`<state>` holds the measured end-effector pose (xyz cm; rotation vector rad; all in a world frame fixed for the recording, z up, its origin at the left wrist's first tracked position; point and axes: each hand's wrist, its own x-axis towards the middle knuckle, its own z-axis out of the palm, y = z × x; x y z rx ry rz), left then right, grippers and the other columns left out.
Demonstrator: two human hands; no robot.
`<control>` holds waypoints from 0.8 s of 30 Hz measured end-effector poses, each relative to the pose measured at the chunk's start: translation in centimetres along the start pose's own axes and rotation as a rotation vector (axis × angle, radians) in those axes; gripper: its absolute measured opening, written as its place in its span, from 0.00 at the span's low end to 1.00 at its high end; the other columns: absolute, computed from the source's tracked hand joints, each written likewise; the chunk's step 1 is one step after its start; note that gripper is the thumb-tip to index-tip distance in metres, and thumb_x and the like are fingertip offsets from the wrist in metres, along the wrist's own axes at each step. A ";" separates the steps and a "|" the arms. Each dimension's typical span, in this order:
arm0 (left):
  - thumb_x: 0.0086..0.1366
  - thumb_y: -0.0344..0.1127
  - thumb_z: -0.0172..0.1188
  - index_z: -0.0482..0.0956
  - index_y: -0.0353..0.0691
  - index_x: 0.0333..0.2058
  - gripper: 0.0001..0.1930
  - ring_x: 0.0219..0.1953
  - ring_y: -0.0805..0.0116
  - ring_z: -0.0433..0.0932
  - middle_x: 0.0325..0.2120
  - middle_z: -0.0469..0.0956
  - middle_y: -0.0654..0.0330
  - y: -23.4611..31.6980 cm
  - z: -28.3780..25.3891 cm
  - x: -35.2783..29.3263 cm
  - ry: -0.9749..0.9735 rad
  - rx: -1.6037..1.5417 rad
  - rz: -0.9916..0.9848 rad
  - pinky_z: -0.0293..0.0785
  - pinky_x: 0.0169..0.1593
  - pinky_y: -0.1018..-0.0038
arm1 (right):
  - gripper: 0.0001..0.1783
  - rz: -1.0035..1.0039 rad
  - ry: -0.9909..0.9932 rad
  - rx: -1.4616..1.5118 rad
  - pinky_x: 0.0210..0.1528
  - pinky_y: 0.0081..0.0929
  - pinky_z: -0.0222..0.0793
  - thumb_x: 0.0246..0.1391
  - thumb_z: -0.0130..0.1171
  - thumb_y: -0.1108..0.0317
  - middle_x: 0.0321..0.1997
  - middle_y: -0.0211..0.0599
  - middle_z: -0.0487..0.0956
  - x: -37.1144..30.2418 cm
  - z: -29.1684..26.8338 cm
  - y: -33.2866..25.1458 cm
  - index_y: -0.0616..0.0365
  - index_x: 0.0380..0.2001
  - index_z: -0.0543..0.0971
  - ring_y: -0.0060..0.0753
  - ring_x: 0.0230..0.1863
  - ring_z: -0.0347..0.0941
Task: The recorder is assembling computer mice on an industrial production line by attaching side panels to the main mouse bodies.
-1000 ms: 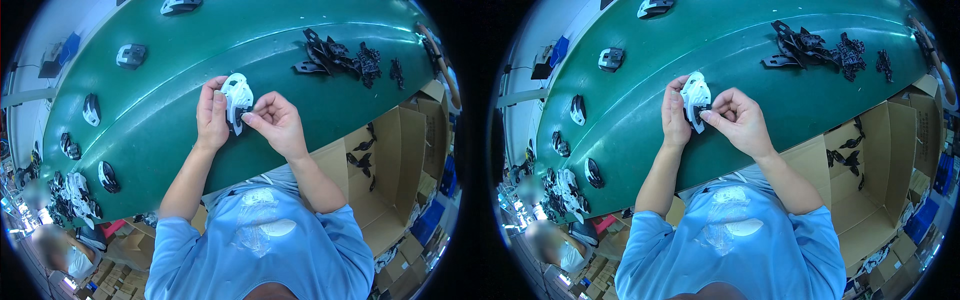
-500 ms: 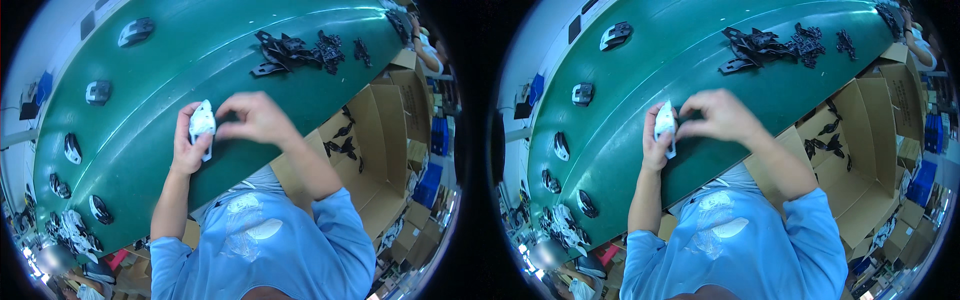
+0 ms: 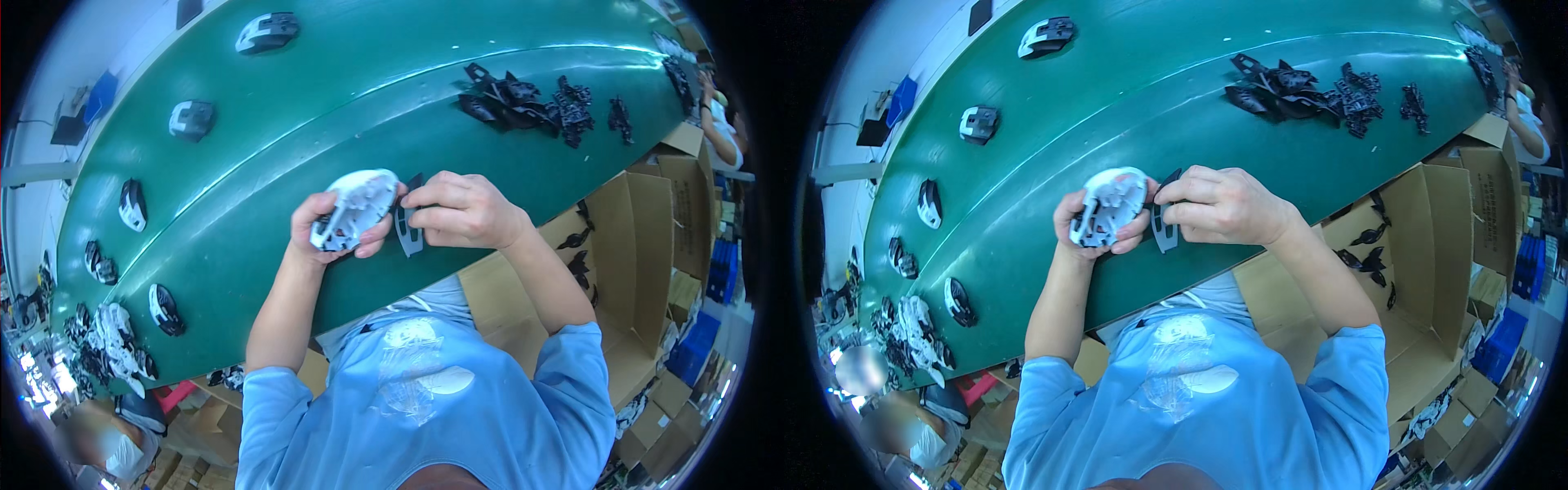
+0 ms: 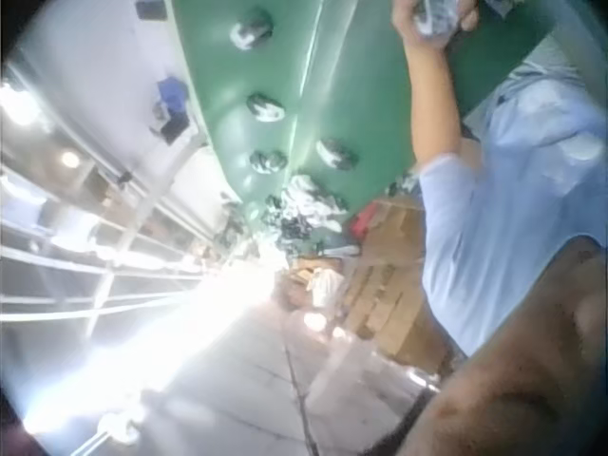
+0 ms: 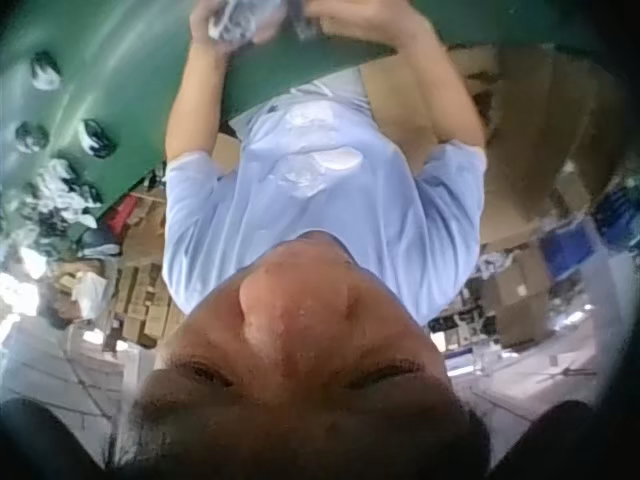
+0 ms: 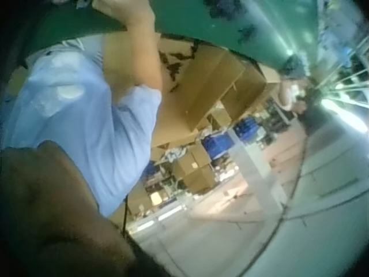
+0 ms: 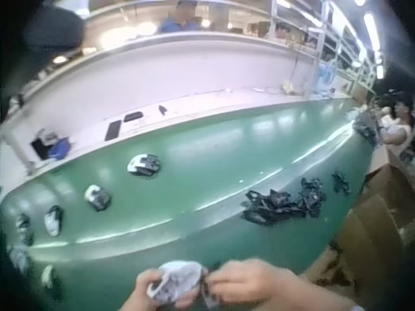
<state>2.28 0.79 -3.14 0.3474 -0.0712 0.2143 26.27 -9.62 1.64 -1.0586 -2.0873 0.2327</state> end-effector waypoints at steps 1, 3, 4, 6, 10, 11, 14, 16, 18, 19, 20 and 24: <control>0.65 0.56 0.62 0.62 0.23 0.67 0.45 0.33 0.66 0.73 0.47 0.75 0.46 -0.5 0.4 -0.2 0.103 0.027 0.007 0.73 0.29 0.69 | 0.15 -0.059 -0.054 0.033 0.38 0.32 0.79 0.39 0.69 0.75 0.43 0.28 0.82 0.1 0.2 0.0 0.49 0.34 0.84 0.36 0.38 0.78; 0.65 0.55 0.62 0.62 0.23 0.67 0.44 0.33 0.66 0.73 0.48 0.75 0.46 -0.6 0.7 -0.7 0.165 0.054 0.032 0.73 0.29 0.69 | 0.15 -0.058 -0.015 -0.033 0.40 0.33 0.78 0.37 0.70 0.74 0.44 0.28 0.81 1.0 0.1 -0.4 0.49 0.34 0.84 0.37 0.39 0.77; 0.65 0.55 0.62 0.63 0.22 0.66 0.44 0.33 0.66 0.73 0.48 0.75 0.46 -0.5 0.8 -0.8 0.219 0.086 0.060 0.73 0.29 0.69 | 0.16 -0.063 0.023 -0.108 0.42 0.34 0.77 0.35 0.70 0.74 0.45 0.29 0.81 1.7 -0.2 -0.5 0.48 0.33 0.84 0.39 0.41 0.77; 0.67 0.53 0.61 0.62 0.23 0.67 0.42 0.33 0.67 0.74 0.51 0.75 0.45 -0.8 0.9 -0.2 0.160 0.040 0.128 0.73 0.30 0.70 | 0.15 0.028 0.090 -0.143 0.45 0.36 0.75 0.37 0.70 0.75 0.45 0.33 0.82 1.6 0.2 -1.0 0.50 0.33 0.85 0.42 0.43 0.76; 0.71 0.49 0.56 0.61 0.24 0.67 0.37 0.33 0.70 0.73 0.50 0.76 0.48 -1.4 2.2 1.3 0.378 0.313 0.391 0.72 0.32 0.74 | 0.13 0.400 0.272 -0.078 0.45 0.35 0.74 0.44 0.74 0.73 0.45 0.37 0.84 0.7 2.0 -1.9 0.53 0.36 0.86 0.42 0.42 0.75; 0.71 0.49 0.56 0.61 0.24 0.67 0.37 0.33 0.70 0.73 0.47 0.76 0.49 -1.8 2.2 1.4 0.375 0.287 0.405 0.72 0.32 0.74 | 0.13 0.393 0.229 -0.113 0.45 0.36 0.75 0.43 0.75 0.71 0.45 0.37 0.84 0.6 2.6 -1.7 0.54 0.36 0.86 0.42 0.42 0.76; 0.72 0.49 0.55 0.62 0.25 0.67 0.36 0.31 0.70 0.72 0.40 0.76 0.50 -2.1 2.0 0.9 0.352 0.300 0.411 0.70 0.31 0.73 | 0.14 0.378 0.189 -0.167 0.42 0.37 0.75 0.43 0.77 0.68 0.44 0.36 0.85 0.6 3.1 -1.0 0.54 0.35 0.86 0.43 0.40 0.76; 0.71 0.48 0.56 0.64 0.29 0.67 0.34 0.29 0.70 0.72 0.36 0.76 0.52 -2.2 2.1 0.8 0.408 0.339 0.394 0.70 0.31 0.74 | 0.14 0.402 0.162 -0.110 0.42 0.35 0.75 0.43 0.78 0.69 0.42 0.37 0.86 0.7 2.5 -0.9 0.54 0.36 0.87 0.42 0.39 0.77; 0.73 0.47 0.54 0.64 0.32 0.67 0.31 0.29 0.71 0.73 0.39 0.77 0.52 -2.6 1.7 0.7 0.489 0.438 0.443 0.72 0.32 0.75 | 0.15 0.438 0.241 -0.094 0.41 0.34 0.75 0.42 0.78 0.70 0.41 0.37 0.86 0.7 1.7 -1.4 0.54 0.38 0.88 0.41 0.38 0.77; 0.74 0.50 0.53 0.63 0.32 0.68 0.32 0.30 0.71 0.72 0.44 0.77 0.53 -2.8 1.7 0.9 0.631 0.564 0.507 0.72 0.31 0.73 | 0.17 0.483 0.323 -0.082 0.41 0.33 0.75 0.42 0.78 0.70 0.41 0.38 0.87 0.9 1.5 -2.0 0.54 0.39 0.89 0.40 0.38 0.78; 0.76 0.52 0.52 0.62 0.32 0.68 0.34 0.31 0.71 0.71 0.49 0.77 0.53 -2.8 1.6 1.0 0.775 0.689 0.569 0.71 0.29 0.72 | 0.17 0.471 0.315 -0.071 0.41 0.33 0.75 0.42 0.78 0.70 0.41 0.38 0.87 1.2 1.5 -2.6 0.54 0.39 0.89 0.40 0.38 0.78; 0.79 0.62 0.41 0.62 0.33 0.67 0.36 0.45 0.67 0.80 0.51 0.77 0.53 -3.8 1.1 2.4 0.856 0.603 0.746 0.79 0.48 0.69 | 0.20 0.452 0.340 0.079 0.42 0.32 0.74 0.42 0.78 0.72 0.41 0.40 0.87 2.6 3.0 -4.8 0.55 0.43 0.90 0.37 0.39 0.78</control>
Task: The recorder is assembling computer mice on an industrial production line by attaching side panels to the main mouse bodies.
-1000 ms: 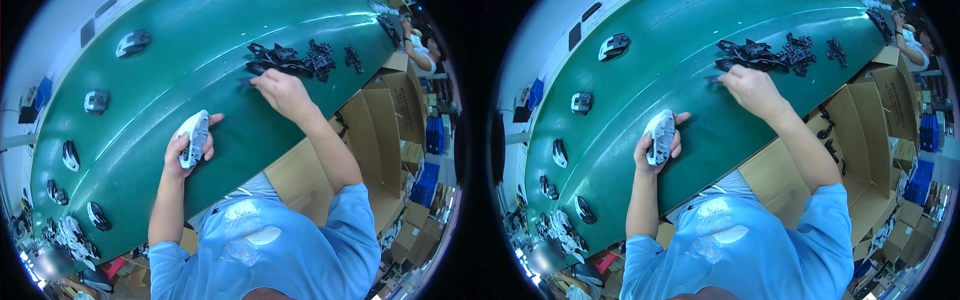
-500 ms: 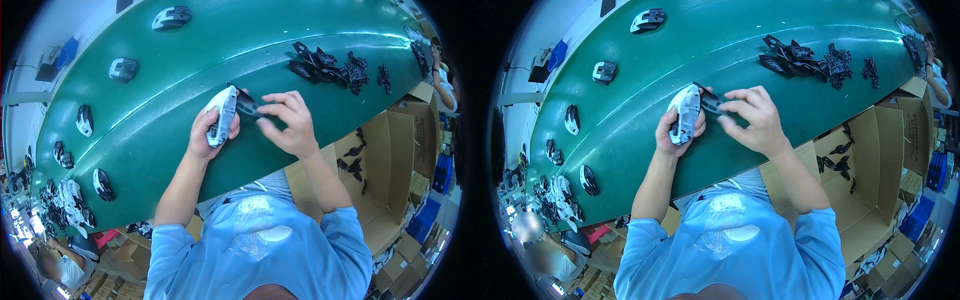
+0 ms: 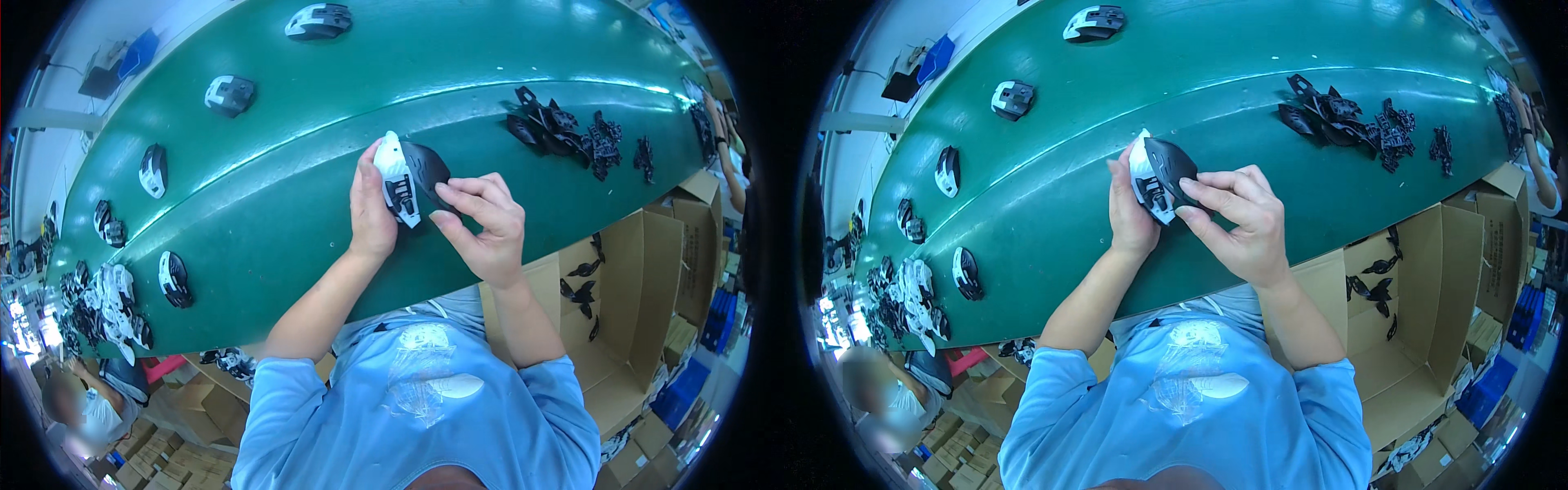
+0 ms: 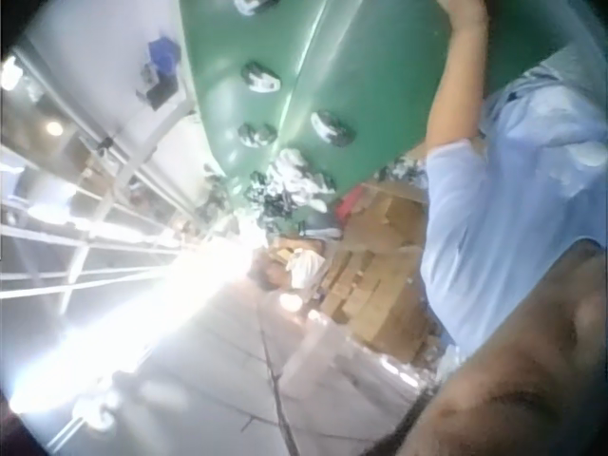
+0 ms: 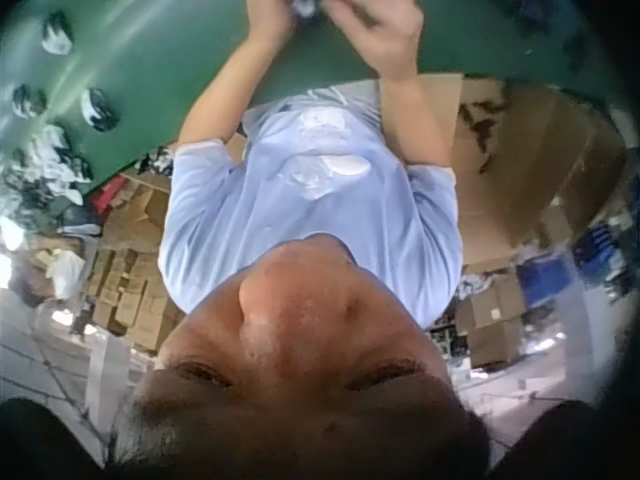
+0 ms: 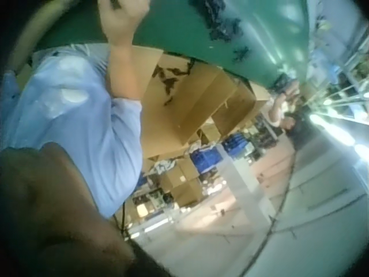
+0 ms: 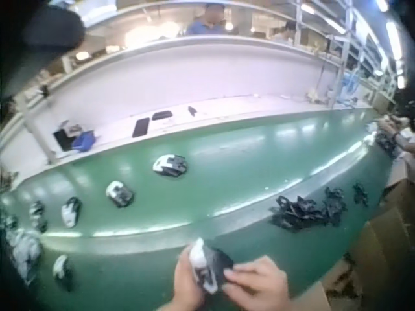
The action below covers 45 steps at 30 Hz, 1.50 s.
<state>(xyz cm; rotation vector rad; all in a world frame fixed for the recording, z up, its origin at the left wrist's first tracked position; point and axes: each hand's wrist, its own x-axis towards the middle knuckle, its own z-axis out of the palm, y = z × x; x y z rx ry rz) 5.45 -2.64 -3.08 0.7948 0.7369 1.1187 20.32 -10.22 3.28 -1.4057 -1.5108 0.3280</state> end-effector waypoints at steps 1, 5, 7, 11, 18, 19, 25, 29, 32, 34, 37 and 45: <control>0.80 0.62 0.39 0.62 0.33 0.67 0.36 0.52 0.65 0.79 0.51 0.77 0.54 0.5 0.0 -0.1 -0.047 0.055 0.023 0.76 0.57 0.69 | 0.20 0.011 -0.010 0.011 0.42 0.31 0.74 0.42 0.78 0.72 0.41 0.40 0.87 0.1 0.5 0.0 0.55 0.43 0.90 0.37 0.39 0.78; 0.81 0.54 0.46 0.60 0.32 0.67 0.32 0.56 0.70 0.73 0.55 0.73 0.56 -0.1 -0.2 -0.5 -0.045 0.051 0.146 0.70 0.60 0.71 | 0.18 0.084 -0.037 0.050 0.42 0.30 0.75 0.44 0.77 0.71 0.40 0.41 0.87 -0.3 1.5 0.5 0.56 0.43 0.90 0.36 0.40 0.79; 0.81 0.56 0.44 0.58 0.32 0.68 0.33 0.56 0.69 0.74 0.55 0.73 0.55 -0.5 -0.1 -0.5 -0.027 0.122 0.203 0.71 0.60 0.71 | 0.18 0.128 -0.046 0.076 0.42 0.29 0.75 0.45 0.77 0.71 0.40 0.41 0.87 -0.2 1.7 0.5 0.57 0.43 0.90 0.36 0.40 0.79; 0.81 0.54 0.45 0.54 0.33 0.69 0.32 0.56 0.69 0.73 0.56 0.71 0.54 -1.3 -0.8 -0.3 -0.021 0.261 0.304 0.71 0.60 0.70 | 0.18 0.084 -0.061 0.038 0.43 0.30 0.75 0.45 0.77 0.72 0.40 0.41 0.87 -0.1 1.8 0.6 0.58 0.43 0.90 0.37 0.40 0.80; 0.81 0.52 0.46 0.55 0.34 0.68 0.31 0.56 0.70 0.71 0.57 0.69 0.55 -1.2 -1.4 -0.3 -0.031 0.406 0.370 0.70 0.60 0.72 | 0.18 0.003 -0.060 -0.024 0.42 0.31 0.75 0.46 0.77 0.72 0.41 0.42 0.86 0.1 2.0 0.9 0.58 0.43 0.89 0.38 0.40 0.79; 0.81 0.52 0.46 0.55 0.34 0.68 0.31 0.56 0.70 0.71 0.57 0.69 0.55 -1.0 -1.3 -0.3 -0.029 0.405 0.370 0.70 0.60 0.72 | 0.18 0.002 -0.062 -0.024 0.42 0.31 0.75 0.46 0.77 0.72 0.41 0.42 0.86 0.1 2.0 0.8 0.58 0.43 0.89 0.38 0.40 0.79; 0.81 0.50 0.45 0.54 0.32 0.68 0.30 0.57 0.68 0.69 0.58 0.68 0.53 -1.3 -0.4 -0.6 -0.006 0.444 0.402 0.69 0.61 0.71 | 0.19 0.009 -0.051 -0.066 0.43 0.32 0.76 0.45 0.77 0.73 0.41 0.41 0.86 -0.7 2.8 1.2 0.58 0.44 0.89 0.40 0.40 0.79; 0.82 0.50 0.40 0.52 0.34 0.70 0.30 0.60 0.64 0.69 0.61 0.67 0.52 -1.7 -1.0 -0.8 0.014 0.415 0.290 0.67 0.65 0.67 | 0.32 -0.080 -0.056 -0.127 0.50 0.37 0.75 0.40 0.79 0.65 0.48 0.44 0.84 -1.3 2.7 1.9 0.55 0.53 0.86 0.46 0.46 0.77; 0.82 0.57 0.38 0.50 0.41 0.73 0.33 0.69 0.58 0.66 0.67 0.65 0.53 0.2 -1.3 -1.6 0.004 -0.012 -0.077 0.62 0.72 0.60 | 0.40 -0.119 -0.097 -0.182 0.52 0.40 0.75 0.39 0.79 0.60 0.48 0.44 0.84 0.0 3.1 1.6 0.58 0.59 0.79 0.49 0.46 0.77; 0.82 0.47 0.42 0.43 0.38 0.74 0.33 0.72 0.59 0.59 0.69 0.58 0.50 0.9 -1.7 -2.1 -0.147 0.019 0.002 0.56 0.74 0.59 | 0.41 -0.036 -0.147 -0.149 0.52 0.41 0.75 0.38 0.78 0.60 0.47 0.44 0.83 -0.5 2.9 3.6 0.62 0.57 0.77 0.50 0.45 0.76; 0.76 0.47 0.53 0.56 0.28 0.70 0.35 0.70 0.46 0.59 0.67 0.58 0.43 3.4 -1.7 -1.3 -0.299 1.092 0.578 0.57 0.71 0.56 | 0.41 -0.093 -0.151 -0.190 0.53 0.40 0.75 0.33 0.79 0.58 0.43 0.45 0.83 -1.1 1.5 5.1 0.64 0.53 0.79 0.48 0.44 0.76; 0.60 0.47 0.68 0.80 0.36 0.37 0.18 0.31 0.51 0.70 0.29 0.73 0.52 2.4 0.1 4.3 -0.740 1.324 0.890 0.68 0.38 0.59 | 0.36 0.009 -0.100 -0.247 0.51 0.43 0.75 0.36 0.77 0.59 0.44 0.45 0.78 -3.1 1.8 4.1 0.65 0.50 0.78 0.50 0.45 0.73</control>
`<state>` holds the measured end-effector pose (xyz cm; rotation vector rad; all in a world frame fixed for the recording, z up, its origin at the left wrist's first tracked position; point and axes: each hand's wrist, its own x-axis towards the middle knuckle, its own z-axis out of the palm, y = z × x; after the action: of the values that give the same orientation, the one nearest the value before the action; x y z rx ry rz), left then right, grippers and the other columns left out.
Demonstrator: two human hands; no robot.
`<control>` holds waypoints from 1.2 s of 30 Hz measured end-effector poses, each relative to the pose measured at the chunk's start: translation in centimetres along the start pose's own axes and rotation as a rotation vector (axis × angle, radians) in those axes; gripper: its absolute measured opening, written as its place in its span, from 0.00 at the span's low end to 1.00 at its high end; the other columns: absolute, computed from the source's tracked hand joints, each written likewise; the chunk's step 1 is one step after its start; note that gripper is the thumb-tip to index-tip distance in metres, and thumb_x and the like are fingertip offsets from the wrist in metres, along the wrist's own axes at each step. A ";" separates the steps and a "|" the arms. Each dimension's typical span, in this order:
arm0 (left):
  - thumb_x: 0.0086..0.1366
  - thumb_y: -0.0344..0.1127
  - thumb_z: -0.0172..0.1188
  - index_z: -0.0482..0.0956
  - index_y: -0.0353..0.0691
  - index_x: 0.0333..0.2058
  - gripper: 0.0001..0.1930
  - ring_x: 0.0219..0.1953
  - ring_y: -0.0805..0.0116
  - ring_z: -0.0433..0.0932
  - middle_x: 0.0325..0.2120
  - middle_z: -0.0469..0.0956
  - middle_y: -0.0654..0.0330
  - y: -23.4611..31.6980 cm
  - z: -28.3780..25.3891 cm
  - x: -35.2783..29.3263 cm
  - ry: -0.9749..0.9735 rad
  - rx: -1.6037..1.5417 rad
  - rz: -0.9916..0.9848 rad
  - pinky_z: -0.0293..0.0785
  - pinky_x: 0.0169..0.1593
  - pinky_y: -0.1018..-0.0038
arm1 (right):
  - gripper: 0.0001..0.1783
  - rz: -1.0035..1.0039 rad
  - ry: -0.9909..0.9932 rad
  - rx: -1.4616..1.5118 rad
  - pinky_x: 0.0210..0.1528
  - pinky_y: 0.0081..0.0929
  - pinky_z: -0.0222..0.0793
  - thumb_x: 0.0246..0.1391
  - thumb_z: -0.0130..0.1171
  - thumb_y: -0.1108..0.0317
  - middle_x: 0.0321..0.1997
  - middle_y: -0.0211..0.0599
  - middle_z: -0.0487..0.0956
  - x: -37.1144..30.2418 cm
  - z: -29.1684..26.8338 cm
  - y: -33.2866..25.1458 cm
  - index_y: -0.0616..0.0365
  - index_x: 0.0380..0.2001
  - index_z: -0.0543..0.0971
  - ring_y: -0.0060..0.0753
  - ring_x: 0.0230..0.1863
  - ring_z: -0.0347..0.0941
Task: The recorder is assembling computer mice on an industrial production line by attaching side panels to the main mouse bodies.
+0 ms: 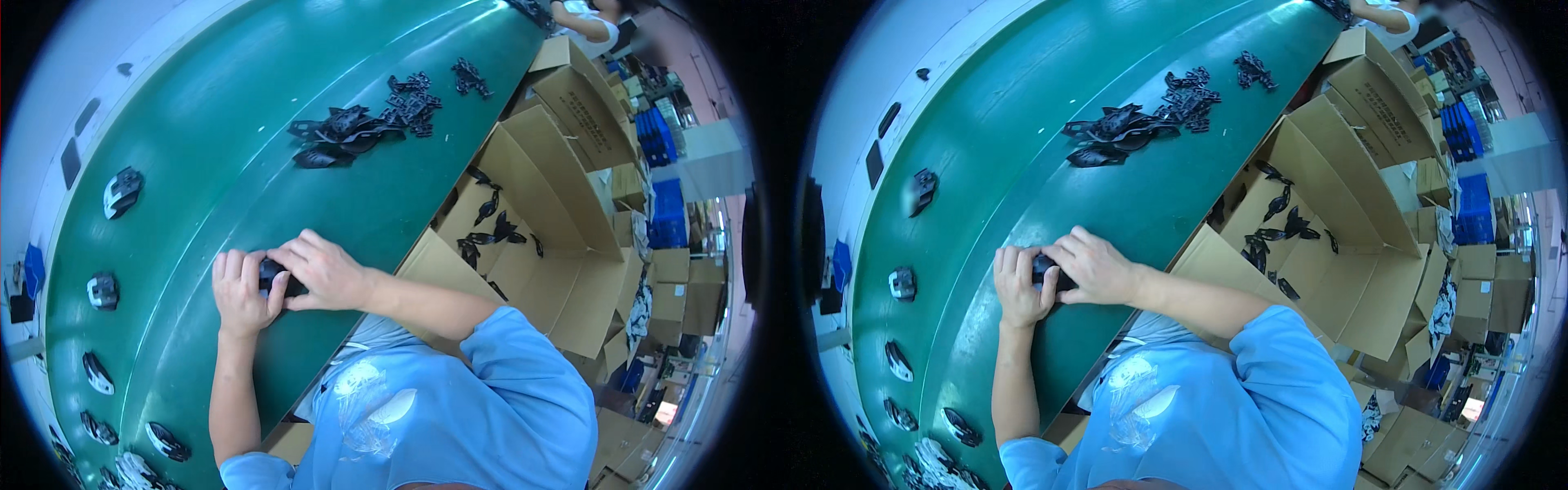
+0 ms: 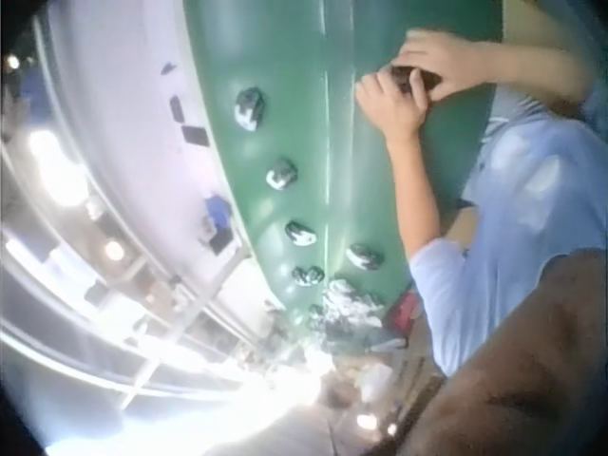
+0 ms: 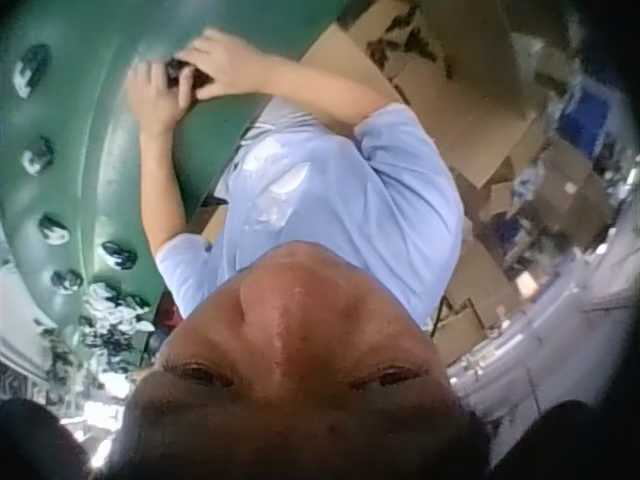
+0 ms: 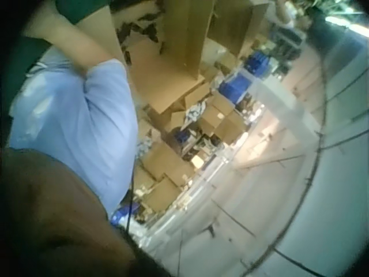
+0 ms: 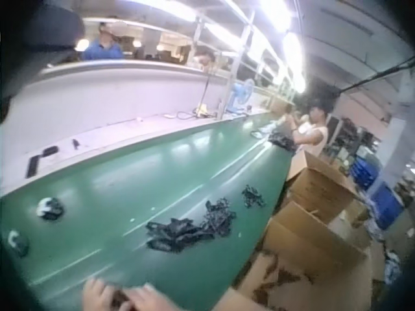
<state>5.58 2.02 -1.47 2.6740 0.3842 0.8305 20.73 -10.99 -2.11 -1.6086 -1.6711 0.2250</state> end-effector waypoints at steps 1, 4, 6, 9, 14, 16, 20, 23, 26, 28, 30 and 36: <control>0.60 0.47 0.68 0.80 0.36 0.37 0.18 0.31 0.51 0.70 0.29 0.73 0.52 0.2 -0.1 0.1 -0.011 -0.010 0.003 0.68 0.38 0.59 | 0.36 0.015 0.002 0.000 0.51 0.43 0.75 0.36 0.77 0.59 0.44 0.45 0.78 -0.1 0.1 0.0 0.65 0.50 0.78 0.50 0.45 0.73; 0.58 0.45 0.68 0.79 0.39 0.31 0.15 0.29 0.52 0.70 0.27 0.73 0.53 0.3 -0.4 0.7 -0.015 0.061 -0.013 0.67 0.34 0.59 | 0.36 0.008 -0.003 0.072 0.50 0.41 0.75 0.37 0.78 0.59 0.44 0.44 0.79 -0.3 0.2 0.2 0.65 0.50 0.79 0.48 0.44 0.74; 0.58 0.45 0.68 0.79 0.39 0.31 0.15 0.29 0.52 0.70 0.27 0.73 0.54 0.7 -0.2 0.4 -0.019 0.047 -0.020 0.68 0.34 0.59 | 0.37 0.043 -0.027 0.102 0.50 0.40 0.76 0.37 0.78 0.58 0.44 0.44 0.79 -0.7 -0.1 0.1 0.65 0.51 0.78 0.48 0.44 0.74; 0.58 0.45 0.68 0.79 0.37 0.32 0.16 0.31 0.51 0.73 0.28 0.76 0.53 -1.5 0.3 1.9 0.058 0.073 0.029 0.69 0.36 0.59 | 0.38 0.024 -0.059 0.082 0.52 0.37 0.76 0.42 0.79 0.56 0.49 0.45 0.81 0.4 -2.6 1.2 0.65 0.54 0.78 0.47 0.47 0.76; 0.70 0.37 0.63 0.79 0.35 0.53 0.17 0.58 0.44 0.74 0.55 0.78 0.47 -7.0 -2.7 9.3 0.242 0.430 -0.157 0.68 0.63 0.55 | 0.13 0.317 0.447 0.039 0.35 0.25 0.77 0.58 0.72 0.61 0.37 0.38 0.88 0.4 -14.2 7.8 0.58 0.42 0.88 0.24 0.30 0.81; 0.69 0.36 0.63 0.79 0.34 0.53 0.17 0.59 0.45 0.74 0.55 0.78 0.46 -6.1 -2.3 8.5 0.241 0.240 -0.144 0.67 0.64 0.55 | 0.15 0.527 0.579 -0.190 0.30 0.22 0.73 0.57 0.72 0.59 0.32 0.37 0.89 0.8 -17.8 12.0 0.59 0.41 0.88 0.17 0.25 0.76; 0.59 0.31 0.67 0.82 0.35 0.45 0.15 0.55 0.47 0.77 0.50 0.80 0.46 -0.8 -3.9 2.3 0.074 -0.074 -0.197 0.71 0.61 0.56 | 0.21 0.514 0.497 -0.398 0.42 0.36 0.80 0.50 0.76 0.52 0.34 0.40 0.88 2.2 -16.6 19.3 0.56 0.41 0.88 0.44 0.36 0.86; 0.53 0.42 0.75 0.84 0.43 0.41 0.18 0.53 0.47 0.76 0.48 0.81 0.54 2.3 -6.2 -2.1 0.070 0.059 -0.173 0.71 0.58 0.51 | 0.18 0.708 0.429 -0.252 0.48 0.29 0.78 0.53 0.74 0.58 0.40 0.41 0.89 3.2 -18.3 16.8 0.54 0.45 0.89 0.28 0.39 0.85; 0.53 0.46 0.76 0.82 0.42 0.48 0.25 0.60 0.43 0.69 0.56 0.75 0.50 2.8 -10.5 -9.0 0.155 0.408 -0.483 0.64 0.63 0.49 | 0.13 0.510 0.394 -0.206 0.54 0.24 0.74 0.65 0.66 0.65 0.44 0.34 0.87 1.4 -19.8 19.4 0.61 0.48 0.87 0.24 0.45 0.80; 0.54 0.50 0.76 0.76 0.36 0.55 0.35 0.63 0.39 0.63 0.61 0.69 0.42 1.8 -12.9 -14.8 0.261 0.682 -0.763 0.59 0.66 0.47 | 0.15 0.400 0.370 -0.157 0.61 0.25 0.70 0.69 0.62 0.65 0.52 0.36 0.85 -1.9 -24.1 25.3 0.64 0.52 0.84 0.25 0.52 0.77; 0.55 0.58 0.76 0.67 0.27 0.62 0.49 0.67 0.36 0.57 0.65 0.61 0.34 2.5 -16.1 -20.8 0.292 1.031 -1.111 0.54 0.69 0.43 | 0.15 0.413 0.353 -0.157 0.65 0.26 0.68 0.71 0.60 0.67 0.54 0.37 0.82 -2.1 -25.1 25.8 0.66 0.54 0.82 0.26 0.56 0.75; 0.54 0.58 0.77 0.74 0.29 0.57 0.43 0.60 0.42 0.68 0.55 0.74 0.42 1.2 -21.2 -33.0 0.301 0.826 -1.461 0.64 0.64 0.52 | 0.17 0.381 0.429 0.055 0.67 0.27 0.67 0.72 0.56 0.70 0.58 0.39 0.80 -0.2 -22.6 20.5 0.66 0.59 0.78 0.28 0.59 0.75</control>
<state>-32.90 -5.80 -0.94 1.7969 2.6878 0.5415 50.72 -16.19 0.33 -1.7758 -1.0240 0.1031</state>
